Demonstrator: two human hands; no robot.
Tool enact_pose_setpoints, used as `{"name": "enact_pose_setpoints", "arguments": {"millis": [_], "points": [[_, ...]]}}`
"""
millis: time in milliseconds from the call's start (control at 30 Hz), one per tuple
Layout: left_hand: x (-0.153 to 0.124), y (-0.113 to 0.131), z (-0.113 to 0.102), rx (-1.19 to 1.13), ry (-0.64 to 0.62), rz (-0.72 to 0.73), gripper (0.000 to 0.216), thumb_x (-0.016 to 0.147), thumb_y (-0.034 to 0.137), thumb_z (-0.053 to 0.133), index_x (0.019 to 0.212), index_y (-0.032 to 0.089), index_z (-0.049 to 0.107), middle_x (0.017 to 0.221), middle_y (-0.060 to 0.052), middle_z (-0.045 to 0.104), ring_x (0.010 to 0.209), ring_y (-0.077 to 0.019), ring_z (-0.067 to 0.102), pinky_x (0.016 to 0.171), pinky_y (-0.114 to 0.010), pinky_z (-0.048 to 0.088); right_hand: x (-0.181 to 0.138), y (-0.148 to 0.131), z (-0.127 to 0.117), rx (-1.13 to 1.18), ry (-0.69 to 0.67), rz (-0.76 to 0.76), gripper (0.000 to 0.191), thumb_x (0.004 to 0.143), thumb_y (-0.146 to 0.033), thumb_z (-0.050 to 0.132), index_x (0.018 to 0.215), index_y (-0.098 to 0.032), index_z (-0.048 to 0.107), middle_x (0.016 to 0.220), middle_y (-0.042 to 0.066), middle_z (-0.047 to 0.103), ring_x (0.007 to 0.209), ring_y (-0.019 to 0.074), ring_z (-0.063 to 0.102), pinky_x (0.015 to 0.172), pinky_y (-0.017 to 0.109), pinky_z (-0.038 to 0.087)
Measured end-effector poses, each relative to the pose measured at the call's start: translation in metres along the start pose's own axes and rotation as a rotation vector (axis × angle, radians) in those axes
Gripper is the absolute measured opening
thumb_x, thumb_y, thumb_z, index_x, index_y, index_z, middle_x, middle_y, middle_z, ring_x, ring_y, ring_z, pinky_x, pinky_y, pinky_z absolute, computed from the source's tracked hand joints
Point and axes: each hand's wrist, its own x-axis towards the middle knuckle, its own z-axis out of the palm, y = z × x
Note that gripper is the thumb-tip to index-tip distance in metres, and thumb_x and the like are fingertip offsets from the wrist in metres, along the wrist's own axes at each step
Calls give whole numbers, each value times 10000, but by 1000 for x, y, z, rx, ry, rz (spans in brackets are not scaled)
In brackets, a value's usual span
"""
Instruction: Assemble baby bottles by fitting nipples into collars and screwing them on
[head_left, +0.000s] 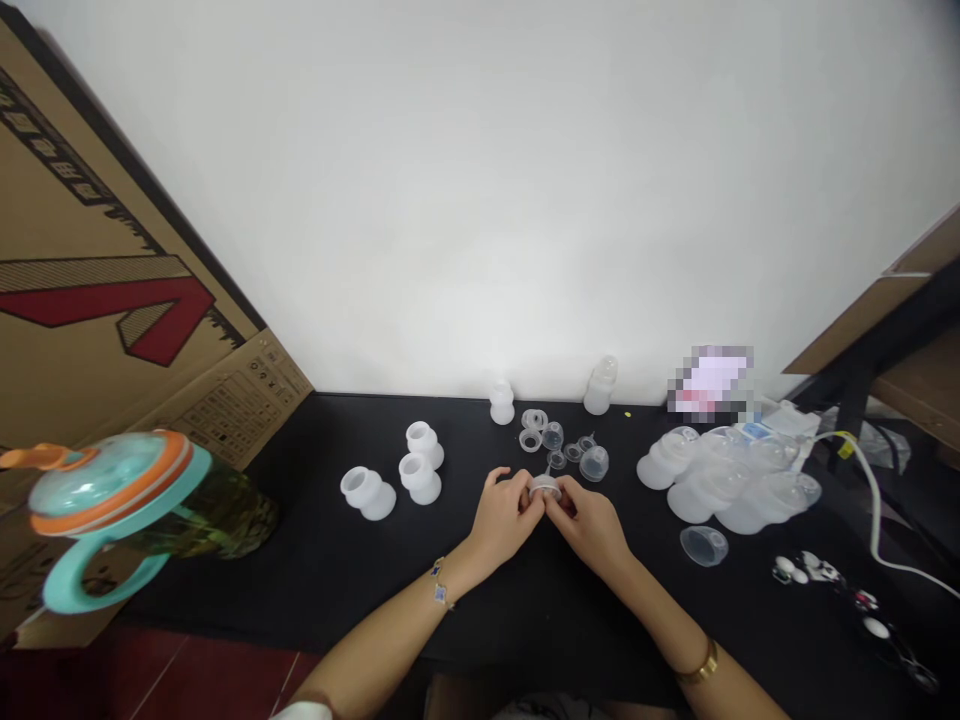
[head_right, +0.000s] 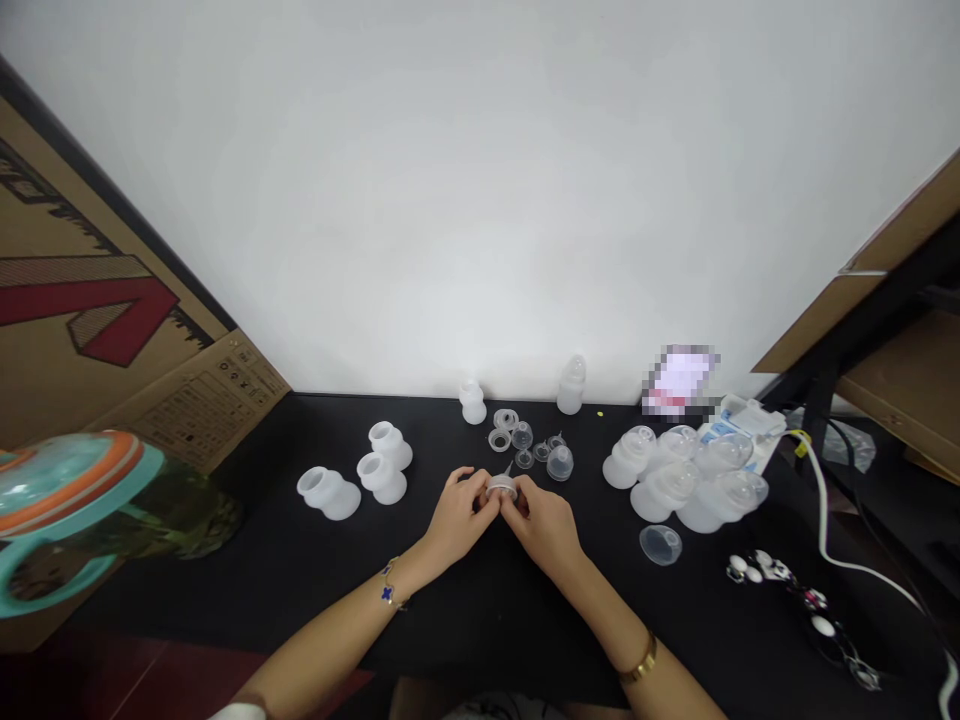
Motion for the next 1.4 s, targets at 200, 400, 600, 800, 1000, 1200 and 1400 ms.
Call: {"name": "enact_pose_setpoints", "arguments": {"millis": [200, 400, 600, 800, 1000, 1200, 1400], "points": [[0, -1, -1, -18, 23, 4, 197, 926, 239, 460, 730, 228, 450, 558, 83, 502, 583, -136, 542, 1007, -408, 372, 0, -2, -2, 105, -3, 14, 256, 945, -415, 457, 810, -221, 552, 570, -41, 530, 490, 128, 512, 501, 225, 303], [0, 1, -3, -178, -25, -6, 214, 974, 308, 435, 812, 234, 555, 614, 66, 621, 655, -147, 609, 985, -379, 388, 1, -5, -5, 271, -42, 56, 294, 963, -448, 418, 972, -214, 594, 626, -17, 606, 529, 153, 563, 504, 230, 373], [2, -1, -3, -138, -3, -17, 306, 972, 279, 421, 680, 218, 490, 597, 63, 606, 629, -135, 586, 1016, -394, 367, 1, -7, -7, 238, -51, 47, 320, 971, -463, 401, 985, -214, 602, 628, -17, 608, 534, 157, 564, 517, 235, 375], [2, -1, -3, -84, 15, -25, 273, 953, 266, 440, 691, 221, 499, 611, 67, 588, 633, -137, 585, 1008, -408, 382, 1, -8, -6, 157, -40, 58, 262, 963, -423, 425, 1024, -229, 590, 679, -14, 644, 569, 167, 597, 533, 240, 375], [1, -1, -3, -26, 44, -22, 195, 933, 245, 465, 754, 227, 540, 642, 65, 604, 653, -141, 603, 1022, -421, 371, 1, -7, -6, 110, -29, 42, 243, 958, -408, 430, 1009, -233, 591, 702, -6, 665, 589, 169, 625, 536, 241, 375], [1, 0, -3, -6, 31, 8, 171, 938, 258, 468, 802, 227, 567, 670, 55, 615, 670, -141, 610, 1018, -407, 379, 1, -7, -6, 122, -46, 42, 250, 969, -398, 420, 986, -224, 600, 716, -2, 669, 597, 165, 620, 544, 239, 376], [1, -1, -3, 12, 16, 23, 181, 932, 241, 462, 781, 220, 559, 664, 55, 601, 651, -135, 597, 1025, -411, 378, 0, -7, -6, 121, -36, 37, 260, 965, -396, 412, 963, -217, 600, 706, 9, 667, 594, 174, 619, 549, 247, 385]]}}
